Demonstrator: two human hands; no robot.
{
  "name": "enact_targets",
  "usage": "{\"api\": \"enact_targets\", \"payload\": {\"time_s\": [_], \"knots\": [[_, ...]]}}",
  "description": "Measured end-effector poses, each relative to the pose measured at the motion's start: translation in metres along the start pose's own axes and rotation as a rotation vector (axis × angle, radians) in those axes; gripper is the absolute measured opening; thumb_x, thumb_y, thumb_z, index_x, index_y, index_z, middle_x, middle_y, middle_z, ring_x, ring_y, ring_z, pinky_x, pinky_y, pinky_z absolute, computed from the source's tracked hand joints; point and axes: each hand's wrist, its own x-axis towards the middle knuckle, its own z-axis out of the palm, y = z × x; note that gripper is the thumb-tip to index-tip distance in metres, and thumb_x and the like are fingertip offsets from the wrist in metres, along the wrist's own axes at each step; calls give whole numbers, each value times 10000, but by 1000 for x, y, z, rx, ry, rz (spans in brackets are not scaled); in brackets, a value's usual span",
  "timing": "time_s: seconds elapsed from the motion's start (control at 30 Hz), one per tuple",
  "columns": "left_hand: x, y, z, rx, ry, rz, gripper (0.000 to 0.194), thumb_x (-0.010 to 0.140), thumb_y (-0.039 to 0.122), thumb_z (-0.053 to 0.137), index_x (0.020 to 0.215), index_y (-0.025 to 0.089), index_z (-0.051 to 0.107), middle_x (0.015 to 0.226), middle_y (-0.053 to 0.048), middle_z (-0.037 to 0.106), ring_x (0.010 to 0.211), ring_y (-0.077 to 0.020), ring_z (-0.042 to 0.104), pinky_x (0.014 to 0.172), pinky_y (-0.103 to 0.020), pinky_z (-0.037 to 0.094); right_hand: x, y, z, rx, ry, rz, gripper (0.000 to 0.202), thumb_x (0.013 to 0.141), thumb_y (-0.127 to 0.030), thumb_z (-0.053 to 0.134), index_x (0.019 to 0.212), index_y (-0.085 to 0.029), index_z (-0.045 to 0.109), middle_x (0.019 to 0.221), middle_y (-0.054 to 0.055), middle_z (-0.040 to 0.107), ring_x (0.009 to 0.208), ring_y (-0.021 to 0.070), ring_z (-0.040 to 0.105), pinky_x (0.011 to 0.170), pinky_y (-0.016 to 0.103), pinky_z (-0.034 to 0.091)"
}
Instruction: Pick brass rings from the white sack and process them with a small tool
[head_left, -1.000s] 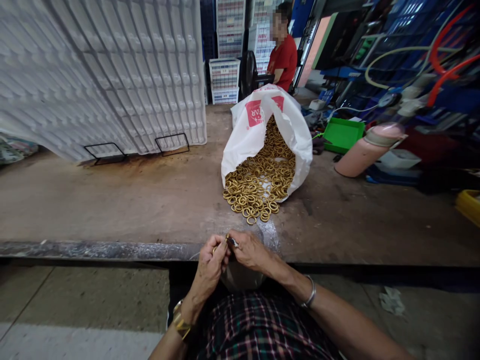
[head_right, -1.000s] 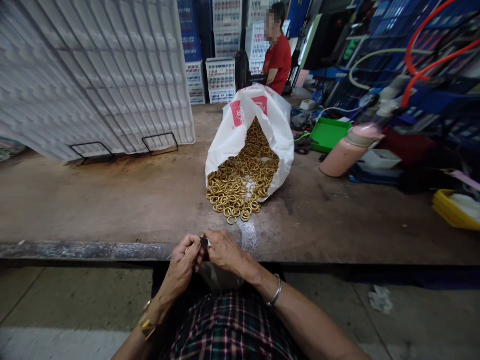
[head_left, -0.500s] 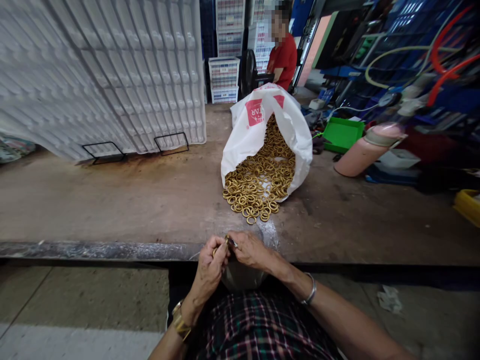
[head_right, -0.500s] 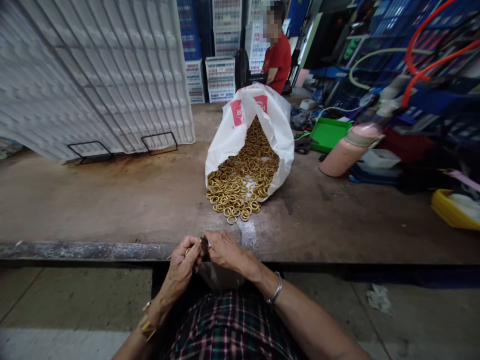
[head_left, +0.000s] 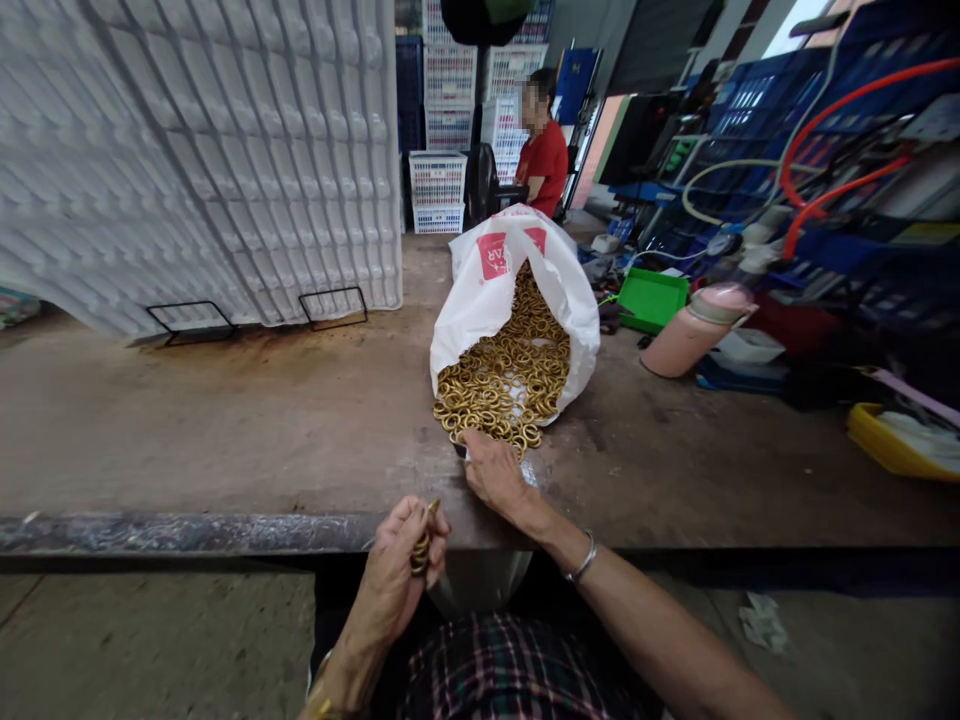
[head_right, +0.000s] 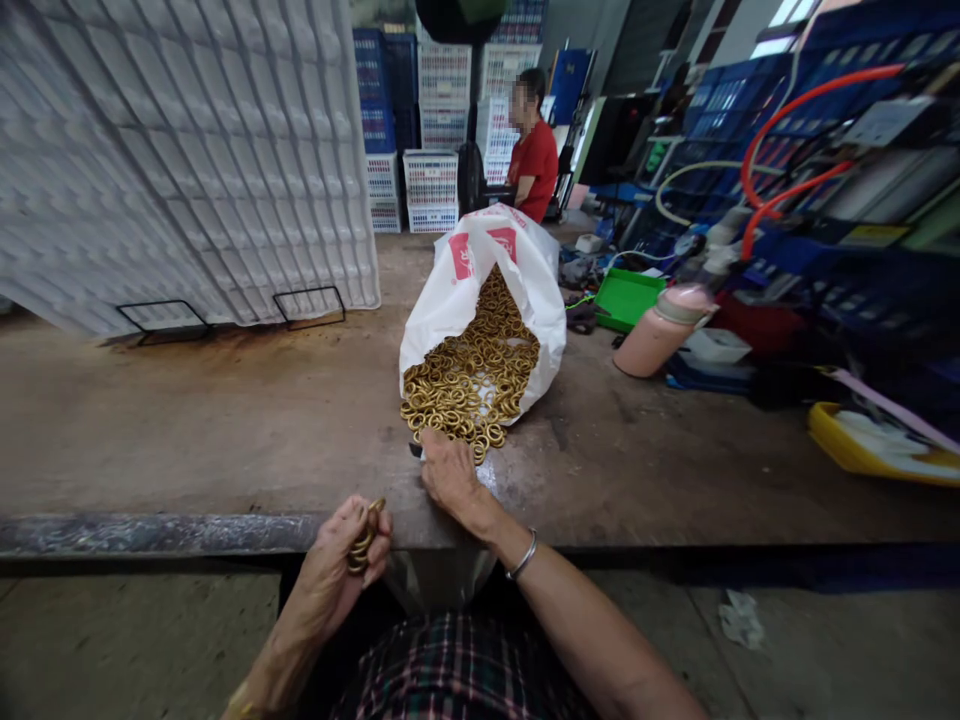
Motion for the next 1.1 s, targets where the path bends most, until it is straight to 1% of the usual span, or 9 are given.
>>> {"api": "enact_targets", "payload": {"time_s": [0.07, 0.17, 0.27, 0.37, 0.5, 0.7, 0.8, 0.97, 1.1], "knots": [[3, -1, -4, -22, 44, -20, 275, 763, 405, 588, 708, 158, 480, 707, 9, 545, 465, -37, 394, 380, -157, 282, 8, 6, -2, -42, 35, 53, 294, 781, -126, 404, 1059, -190, 477, 995, 88, 618, 864, 201, 584, 682, 271, 356], [4, -4, -8, -48, 58, -36, 263, 746, 383, 609, 718, 160, 472, 717, 4, 557, 469, -40, 407, 376, -155, 272, 17, 9, -4, -108, -1, 78, 286, 828, -166, 379, 1103, -205, 451, 1019, 104, 601, 837, 213, 592, 683, 294, 366], [4, -4, -9, -107, 59, -56, 235, 724, 333, 633, 807, 185, 471, 715, 10, 569, 479, -54, 435, 384, -159, 285, 23, 9, -5, -141, -36, 82, 259, 839, -157, 356, 1069, -198, 467, 993, 114, 605, 807, 215, 600, 670, 300, 369], [5, -2, -11, -160, 53, -104, 299, 690, 284, 664, 914, 192, 490, 708, 12, 569, 499, -60, 462, 396, -156, 294, 25, 8, -3, -146, -30, 74, 255, 833, -136, 348, 1039, -194, 486, 962, 105, 616, 777, 208, 604, 641, 291, 365], [8, -2, -17, -276, 22, -152, 288, 658, 248, 693, 882, 169, 531, 709, 2, 578, 546, -70, 509, 410, -152, 306, 23, 13, -1, -80, 33, 54, 251, 801, -116, 386, 1004, -199, 507, 940, 76, 626, 784, 190, 591, 650, 271, 355], [15, -6, -21, -351, 120, -150, 252, 634, 225, 723, 748, 158, 508, 779, -31, 627, 651, -118, 600, 430, -159, 341, 15, 18, 4, 276, 199, -101, 216, 775, -124, 407, 919, -187, 555, 872, 44, 618, 807, 158, 545, 717, 243, 359], [19, -5, -18, -283, 151, -73, 285, 624, 262, 734, 714, 159, 484, 736, -6, 599, 634, -108, 588, 416, -156, 330, 7, 9, 4, 561, 221, -82, 174, 802, -205, 391, 856, -182, 555, 797, 27, 602, 741, 146, 530, 711, 248, 380], [23, -6, -16, -124, 189, 62, 336, 641, 379, 708, 704, 170, 453, 592, 62, 483, 485, -53, 470, 386, -144, 303, -10, -11, 5, 966, 34, 11, 173, 798, -321, 409, 789, -188, 519, 583, -40, 498, 539, 109, 457, 544, 218, 372], [22, -9, -14, -38, 219, 94, 405, 650, 420, 686, 911, 190, 480, 573, 68, 498, 460, -64, 458, 391, -154, 321, -19, -21, 12, 1087, -73, 44, 181, 787, -361, 432, 779, -195, 505, 540, -61, 475, 473, 88, 406, 479, 203, 335]]}}
